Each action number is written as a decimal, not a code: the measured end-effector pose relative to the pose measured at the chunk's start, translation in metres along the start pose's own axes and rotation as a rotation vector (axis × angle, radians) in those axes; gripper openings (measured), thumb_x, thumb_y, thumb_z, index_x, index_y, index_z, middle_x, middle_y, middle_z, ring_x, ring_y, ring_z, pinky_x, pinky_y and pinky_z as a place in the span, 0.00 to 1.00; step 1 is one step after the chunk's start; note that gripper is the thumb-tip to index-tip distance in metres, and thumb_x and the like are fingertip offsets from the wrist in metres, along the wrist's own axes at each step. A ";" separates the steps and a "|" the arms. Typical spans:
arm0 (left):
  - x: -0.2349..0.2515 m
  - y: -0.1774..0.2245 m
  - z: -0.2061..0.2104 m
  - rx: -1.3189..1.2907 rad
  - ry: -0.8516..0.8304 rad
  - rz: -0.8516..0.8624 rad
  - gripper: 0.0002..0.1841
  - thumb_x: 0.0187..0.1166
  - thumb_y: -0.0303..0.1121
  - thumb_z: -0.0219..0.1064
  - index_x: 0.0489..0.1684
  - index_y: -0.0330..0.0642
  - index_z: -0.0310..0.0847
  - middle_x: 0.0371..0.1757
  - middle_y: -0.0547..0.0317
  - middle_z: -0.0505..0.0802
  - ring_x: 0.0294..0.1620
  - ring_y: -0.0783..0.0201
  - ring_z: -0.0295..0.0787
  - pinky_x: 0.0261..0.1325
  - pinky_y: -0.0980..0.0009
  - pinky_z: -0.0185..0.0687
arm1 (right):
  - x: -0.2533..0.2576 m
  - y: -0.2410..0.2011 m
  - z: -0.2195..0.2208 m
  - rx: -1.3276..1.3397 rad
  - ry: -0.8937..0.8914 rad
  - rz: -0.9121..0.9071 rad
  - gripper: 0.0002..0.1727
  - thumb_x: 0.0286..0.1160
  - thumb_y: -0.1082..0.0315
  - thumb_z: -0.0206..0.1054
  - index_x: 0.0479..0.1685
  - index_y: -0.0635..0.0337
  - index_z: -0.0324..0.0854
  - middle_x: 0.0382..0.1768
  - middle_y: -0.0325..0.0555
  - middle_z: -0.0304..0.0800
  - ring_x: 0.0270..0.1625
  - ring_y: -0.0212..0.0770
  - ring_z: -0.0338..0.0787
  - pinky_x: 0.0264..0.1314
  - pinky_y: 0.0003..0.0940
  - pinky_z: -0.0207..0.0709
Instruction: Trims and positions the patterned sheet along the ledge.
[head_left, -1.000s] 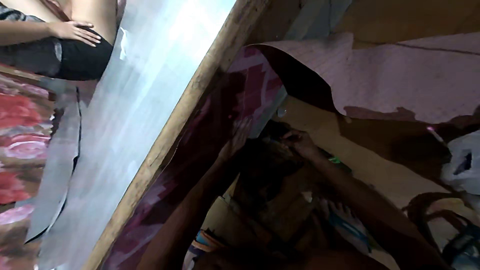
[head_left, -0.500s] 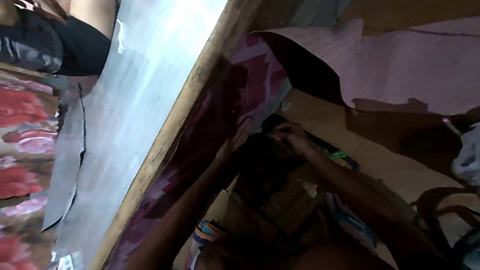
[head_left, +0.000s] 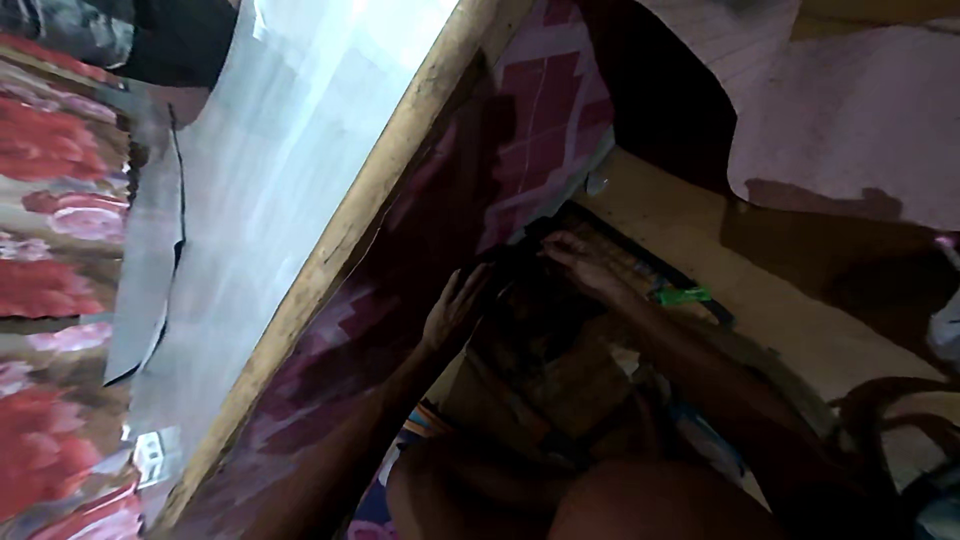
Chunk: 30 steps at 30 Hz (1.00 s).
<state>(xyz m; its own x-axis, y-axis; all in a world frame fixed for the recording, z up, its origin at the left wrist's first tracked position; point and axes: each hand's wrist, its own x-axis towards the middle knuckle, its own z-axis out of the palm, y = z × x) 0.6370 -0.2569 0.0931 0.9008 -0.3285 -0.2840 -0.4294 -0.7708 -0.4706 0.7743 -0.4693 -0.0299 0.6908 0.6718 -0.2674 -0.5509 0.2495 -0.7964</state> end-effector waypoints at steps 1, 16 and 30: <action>0.002 0.000 -0.003 0.001 -0.048 -0.020 0.26 0.85 0.19 0.55 0.84 0.39 0.70 0.91 0.54 0.68 0.91 0.55 0.61 0.87 0.46 0.55 | 0.003 0.001 0.002 0.021 -0.008 -0.019 0.13 0.89 0.65 0.59 0.64 0.56 0.78 0.54 0.43 0.89 0.48 0.36 0.89 0.50 0.35 0.86; 0.042 -0.018 -0.024 -0.257 -0.378 -0.048 0.30 0.90 0.26 0.51 0.93 0.41 0.54 0.96 0.57 0.56 0.96 0.57 0.49 0.89 0.53 0.52 | 0.016 -0.002 0.002 0.296 0.008 -0.068 0.12 0.88 0.72 0.54 0.59 0.55 0.81 0.60 0.40 0.88 0.60 0.37 0.88 0.62 0.37 0.85; -0.015 -0.022 -0.004 -0.079 -0.179 0.022 0.28 0.82 0.18 0.58 0.85 0.41 0.70 0.94 0.57 0.61 0.95 0.56 0.52 0.84 0.46 0.57 | 0.014 0.001 0.009 0.253 -0.085 -0.098 0.12 0.87 0.70 0.53 0.58 0.57 0.81 0.62 0.40 0.89 0.66 0.38 0.87 0.72 0.41 0.81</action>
<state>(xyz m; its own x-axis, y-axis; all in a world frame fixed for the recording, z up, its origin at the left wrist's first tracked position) 0.6326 -0.2372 0.1107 0.8625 -0.2486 -0.4407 -0.4360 -0.8073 -0.3978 0.7797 -0.4529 -0.0292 0.7106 0.6894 -0.1403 -0.5898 0.4751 -0.6530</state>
